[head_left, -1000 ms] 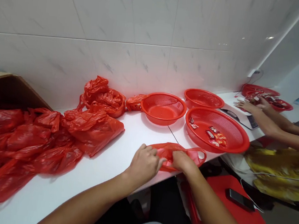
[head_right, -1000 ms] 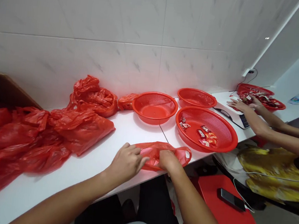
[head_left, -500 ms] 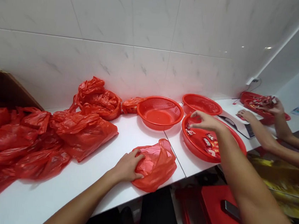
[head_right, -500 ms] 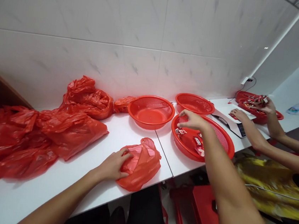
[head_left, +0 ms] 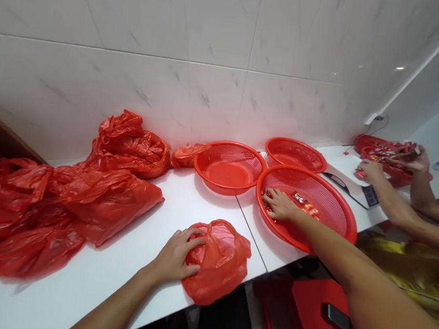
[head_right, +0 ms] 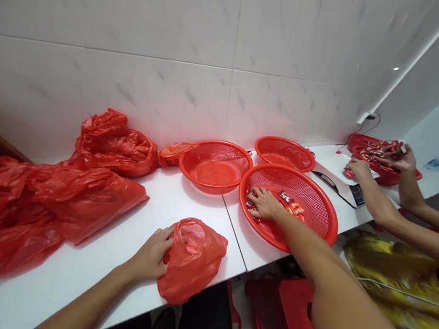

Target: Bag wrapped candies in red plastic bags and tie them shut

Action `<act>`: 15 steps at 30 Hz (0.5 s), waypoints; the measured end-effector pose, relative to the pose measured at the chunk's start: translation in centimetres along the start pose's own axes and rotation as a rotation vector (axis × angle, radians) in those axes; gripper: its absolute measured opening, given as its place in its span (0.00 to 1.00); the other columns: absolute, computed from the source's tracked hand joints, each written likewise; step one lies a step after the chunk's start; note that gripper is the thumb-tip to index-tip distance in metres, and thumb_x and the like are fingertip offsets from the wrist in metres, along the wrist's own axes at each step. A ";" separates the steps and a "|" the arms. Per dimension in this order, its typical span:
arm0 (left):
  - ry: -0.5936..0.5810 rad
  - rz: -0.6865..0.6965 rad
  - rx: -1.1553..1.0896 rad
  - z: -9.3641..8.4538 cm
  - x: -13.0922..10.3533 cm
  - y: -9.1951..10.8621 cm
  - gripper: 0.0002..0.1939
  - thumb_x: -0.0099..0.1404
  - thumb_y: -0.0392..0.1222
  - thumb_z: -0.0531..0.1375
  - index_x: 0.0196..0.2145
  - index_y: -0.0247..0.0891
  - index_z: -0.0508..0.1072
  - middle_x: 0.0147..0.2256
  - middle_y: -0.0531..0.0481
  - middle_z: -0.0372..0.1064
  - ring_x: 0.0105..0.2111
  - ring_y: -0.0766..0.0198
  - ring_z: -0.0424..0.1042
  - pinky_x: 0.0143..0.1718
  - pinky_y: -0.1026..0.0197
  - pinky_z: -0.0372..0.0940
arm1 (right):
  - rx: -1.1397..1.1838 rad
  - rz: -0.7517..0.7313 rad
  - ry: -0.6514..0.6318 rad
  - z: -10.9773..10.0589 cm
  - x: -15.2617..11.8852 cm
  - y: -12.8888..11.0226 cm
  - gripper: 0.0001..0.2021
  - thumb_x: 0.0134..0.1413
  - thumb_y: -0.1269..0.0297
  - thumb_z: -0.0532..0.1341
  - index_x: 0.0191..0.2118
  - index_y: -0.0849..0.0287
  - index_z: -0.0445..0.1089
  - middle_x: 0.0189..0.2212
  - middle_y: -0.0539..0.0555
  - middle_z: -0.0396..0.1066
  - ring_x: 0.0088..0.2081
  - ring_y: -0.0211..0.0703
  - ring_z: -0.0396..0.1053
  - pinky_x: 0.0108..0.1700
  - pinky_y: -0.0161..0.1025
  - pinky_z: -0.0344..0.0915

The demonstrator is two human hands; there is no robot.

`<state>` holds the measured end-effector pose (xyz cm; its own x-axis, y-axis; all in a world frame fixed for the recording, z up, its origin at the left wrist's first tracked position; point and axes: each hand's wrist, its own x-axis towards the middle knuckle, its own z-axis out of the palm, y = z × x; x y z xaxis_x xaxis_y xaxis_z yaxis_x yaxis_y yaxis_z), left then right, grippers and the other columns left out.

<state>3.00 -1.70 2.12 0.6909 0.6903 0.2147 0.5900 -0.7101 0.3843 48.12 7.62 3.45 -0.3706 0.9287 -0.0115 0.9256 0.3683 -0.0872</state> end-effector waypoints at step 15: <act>-0.006 0.003 -0.005 0.5 -0.1 -0.5 0.27 0.61 0.48 0.68 0.57 0.45 0.76 0.62 0.41 0.68 0.58 0.43 0.71 0.56 0.45 0.67 | 0.176 0.021 -0.041 -0.6 0.6 -0.6 0.08 0.54 0.69 0.66 0.41 0.58 0.79 0.43 0.60 0.81 0.37 0.45 0.75 0.40 0.36 0.64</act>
<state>2.81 -1.49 1.49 0.6951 0.6875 0.2101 0.5860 -0.7112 0.3883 47.42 7.98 4.10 -0.3572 0.9324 -0.0554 0.9069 0.3320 -0.2596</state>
